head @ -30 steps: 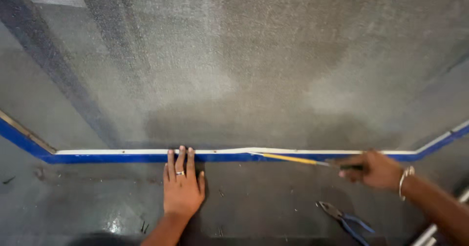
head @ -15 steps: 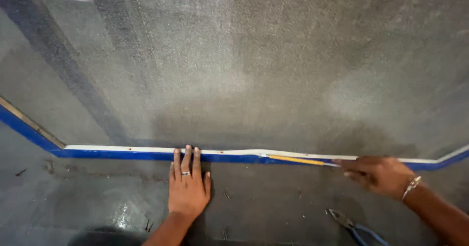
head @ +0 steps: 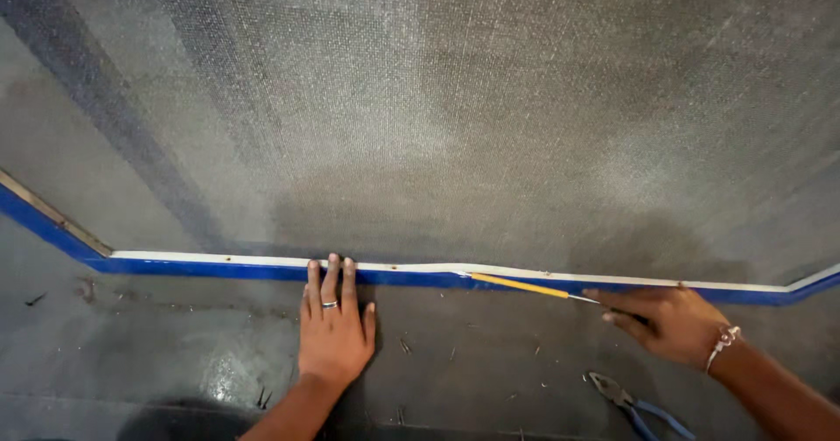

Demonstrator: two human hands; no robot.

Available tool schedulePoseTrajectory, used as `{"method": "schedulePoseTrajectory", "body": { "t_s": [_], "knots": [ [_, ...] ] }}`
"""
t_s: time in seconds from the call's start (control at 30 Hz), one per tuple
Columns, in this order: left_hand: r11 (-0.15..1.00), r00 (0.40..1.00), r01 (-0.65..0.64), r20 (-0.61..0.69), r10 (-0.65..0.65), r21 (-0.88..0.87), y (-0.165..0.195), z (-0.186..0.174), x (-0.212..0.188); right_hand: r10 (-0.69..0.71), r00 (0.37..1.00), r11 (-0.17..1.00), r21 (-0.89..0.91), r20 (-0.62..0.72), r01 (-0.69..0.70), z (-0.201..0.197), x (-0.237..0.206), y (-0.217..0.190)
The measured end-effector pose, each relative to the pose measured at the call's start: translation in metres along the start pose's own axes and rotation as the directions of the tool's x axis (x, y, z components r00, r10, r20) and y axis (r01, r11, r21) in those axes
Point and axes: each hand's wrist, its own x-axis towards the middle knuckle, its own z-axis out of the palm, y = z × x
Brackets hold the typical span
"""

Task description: The person sits on the floor and uses a screwdriver to press a white rubber spline into the channel of a blue window screen frame, working along the bottom edge. They briefly pick up pliers, then continue pressing the spline into place along the frame.

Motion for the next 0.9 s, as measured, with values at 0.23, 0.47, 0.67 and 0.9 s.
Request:
{"method": "schedulePoseTrajectory", "body": {
  "t_s": [0.23,0.47,0.67,0.9],
  "knots": [
    [1.0,1.0,0.001,-0.001,-0.001,0.001,-0.001,0.0,0.0,-0.246,0.866,0.968,-0.072,-0.435,0.239,0.042,0.017,0.003],
    [1.0,1.0,-0.002,0.003,0.002,-0.002,-0.002,0.003,-0.002,-0.273,0.866,0.96,-0.173,-0.419,0.219,0.052,0.023,0.006],
    [1.0,0.998,0.016,0.053,-0.016,0.0,-0.004,-0.001,-0.005,-0.06,0.979,0.988,-0.152,-0.197,0.03,0.037,0.015,-0.013],
    [1.0,0.998,0.018,0.061,-0.018,0.004,-0.005,-0.006,-0.006,-0.011,0.968,0.981,-0.191,-0.251,-0.039,0.026,0.01,-0.037]
  ]
}}
